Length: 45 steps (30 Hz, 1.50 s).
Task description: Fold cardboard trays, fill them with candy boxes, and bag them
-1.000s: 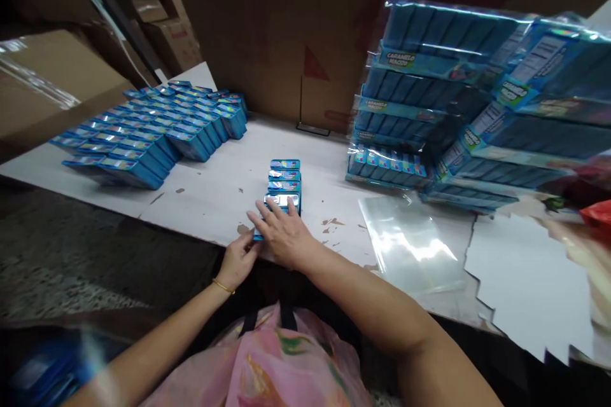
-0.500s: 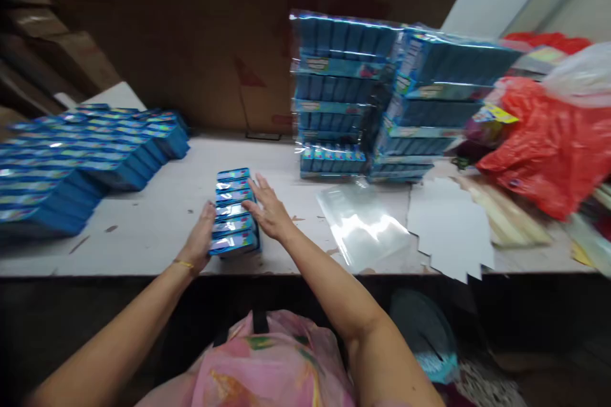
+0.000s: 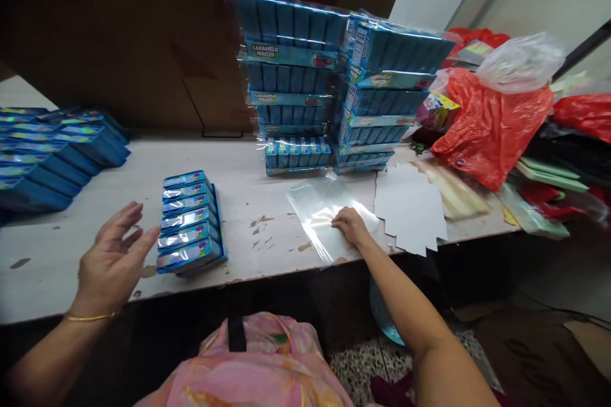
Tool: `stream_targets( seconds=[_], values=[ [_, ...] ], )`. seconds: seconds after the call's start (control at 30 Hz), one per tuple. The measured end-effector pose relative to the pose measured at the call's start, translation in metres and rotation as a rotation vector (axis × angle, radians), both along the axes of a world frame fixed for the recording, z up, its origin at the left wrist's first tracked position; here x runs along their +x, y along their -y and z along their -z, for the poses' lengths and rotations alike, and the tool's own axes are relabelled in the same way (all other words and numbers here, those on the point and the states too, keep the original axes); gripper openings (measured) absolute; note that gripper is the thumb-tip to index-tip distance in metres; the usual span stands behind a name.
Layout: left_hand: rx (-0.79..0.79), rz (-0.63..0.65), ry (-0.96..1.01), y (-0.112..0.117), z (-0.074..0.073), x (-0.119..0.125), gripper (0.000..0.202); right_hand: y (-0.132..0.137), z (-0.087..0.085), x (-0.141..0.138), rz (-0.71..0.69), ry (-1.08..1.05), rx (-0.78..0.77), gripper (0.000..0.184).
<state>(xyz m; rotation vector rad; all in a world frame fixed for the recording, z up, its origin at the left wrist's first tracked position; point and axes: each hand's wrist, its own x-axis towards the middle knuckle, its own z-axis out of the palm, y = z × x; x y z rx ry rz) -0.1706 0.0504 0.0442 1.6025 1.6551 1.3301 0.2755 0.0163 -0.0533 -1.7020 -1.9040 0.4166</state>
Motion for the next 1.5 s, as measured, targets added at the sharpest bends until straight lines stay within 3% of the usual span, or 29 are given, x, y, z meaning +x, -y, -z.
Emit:
stream_targets(
  seconds=[0.07,0.2,0.37,0.47,0.57,0.63,0.7,0.8,0.93,1.03,1.07,1.2,1.37,1.5],
  values=[
    [0.065,0.055,-0.072,0.005,-0.004,-0.004,0.048,-0.002,-0.006,0.002,-0.043,0.014,-0.054,0.012],
    [0.059,0.116,-0.067,0.019,-0.005,-0.011,0.042,0.000,-0.011,0.007,-0.162,0.076,-0.120,0.046],
    [0.088,0.153,-0.139,0.034,-0.018,-0.005,0.037,-0.004,-0.011,0.005,-0.001,-0.112,-0.134,0.012],
    [0.100,0.157,-0.123,0.044,-0.027,0.000,0.035,-0.010,-0.025,-0.002,0.083,-0.211,-0.197,0.015],
    [-0.174,0.331,0.045,0.054,-0.031,0.015,0.033,-0.015,-0.053,-0.039,0.099,-0.330,-0.171,0.026],
    [-0.457,0.522,0.220,0.055,-0.031,0.034,0.038,-0.020,-0.075,-0.085,0.043,-0.483,-0.123,0.029],
    [-0.582,0.611,0.377,0.048,-0.030,0.055,0.047,-0.026,-0.098,-0.138,-0.090,-0.532,-0.050,0.029],
    [-0.559,0.533,0.558,0.027,-0.029,0.071,0.043,-0.034,-0.129,-0.202,-0.222,-0.410,0.111,0.029],
    [-0.475,0.328,0.729,0.008,-0.032,0.054,0.027,-0.036,-0.151,-0.237,-0.292,-0.209,0.259,0.026],
    [-0.399,0.204,0.850,0.006,-0.035,0.036,0.024,-0.024,-0.149,-0.248,-0.295,-0.015,0.322,0.054],
    [-0.368,0.168,0.873,0.007,-0.034,0.032,0.024,-0.019,-0.145,-0.252,-0.290,0.068,0.336,0.054],
    [-0.239,0.064,0.877,0.011,-0.029,0.028,0.025,-0.013,-0.125,-0.270,-0.283,0.347,0.403,0.017],
    [-0.200,-0.006,0.843,0.017,-0.022,0.020,0.029,-0.029,-0.118,-0.283,-0.268,0.426,0.522,0.019],
    [-0.106,0.020,0.736,0.018,-0.022,0.004,0.040,-0.033,-0.120,-0.290,-0.369,0.349,0.540,0.022]
  ],
)
